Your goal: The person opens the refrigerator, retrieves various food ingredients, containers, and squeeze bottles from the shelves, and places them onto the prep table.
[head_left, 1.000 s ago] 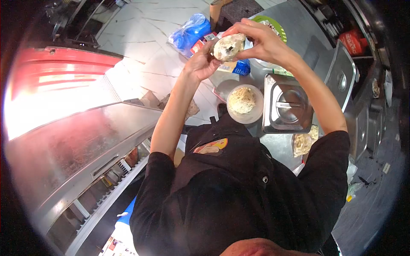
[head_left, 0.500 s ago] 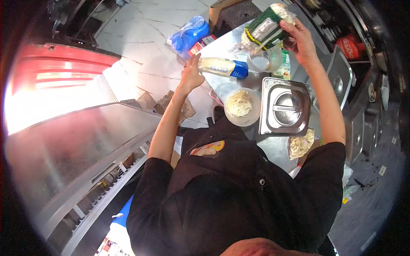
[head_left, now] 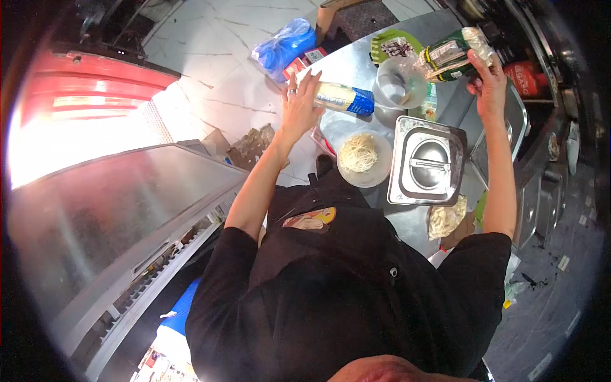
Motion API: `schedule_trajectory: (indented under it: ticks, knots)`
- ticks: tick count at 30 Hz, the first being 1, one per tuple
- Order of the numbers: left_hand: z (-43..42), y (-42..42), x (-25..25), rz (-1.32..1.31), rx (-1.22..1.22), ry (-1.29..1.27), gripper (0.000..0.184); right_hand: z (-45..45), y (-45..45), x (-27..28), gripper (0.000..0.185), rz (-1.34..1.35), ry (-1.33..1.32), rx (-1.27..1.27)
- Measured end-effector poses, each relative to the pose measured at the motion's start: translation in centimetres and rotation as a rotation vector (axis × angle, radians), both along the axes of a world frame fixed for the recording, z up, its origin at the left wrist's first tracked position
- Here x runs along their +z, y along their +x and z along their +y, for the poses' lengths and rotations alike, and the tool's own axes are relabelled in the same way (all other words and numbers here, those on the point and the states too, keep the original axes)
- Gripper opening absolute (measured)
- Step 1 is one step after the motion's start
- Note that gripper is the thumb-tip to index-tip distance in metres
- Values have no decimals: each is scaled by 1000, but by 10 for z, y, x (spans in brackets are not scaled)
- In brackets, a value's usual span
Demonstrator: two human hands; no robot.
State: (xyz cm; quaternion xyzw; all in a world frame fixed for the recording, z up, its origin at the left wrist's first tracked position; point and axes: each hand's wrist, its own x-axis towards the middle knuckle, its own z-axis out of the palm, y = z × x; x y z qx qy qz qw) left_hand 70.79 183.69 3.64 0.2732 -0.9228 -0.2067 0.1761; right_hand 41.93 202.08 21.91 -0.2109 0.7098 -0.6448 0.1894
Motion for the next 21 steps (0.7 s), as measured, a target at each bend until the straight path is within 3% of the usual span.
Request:
schedule_trajectory:
  ticks: [5, 8, 14, 16, 18, 21]
  knots:
    - [-18, -15, -2, -170, -134, -41, 64, -3, 10, -3, 28, 88, 72, -12]
    - [-24, -9, 20, -138, -106, 182, 62, -3, 11, -3, 31, 72, 116, 28]
    - [-30, 16, 141, -110, -85, 72, 56, 4, 6, -14, 28, 142, 197, 8]
    - [-24, 6, 177, 18, -171, 46, 54, 4, 6, -15, 29, 146, 200, 27]
    - [-12, -11, 196, 109, -239, -6, 52, 1, 8, -16, 33, 128, 183, 50]
    - [7, -55, 199, 154, -319, -152, 45, -7, 6, -29, 43, 381, 188, 59]
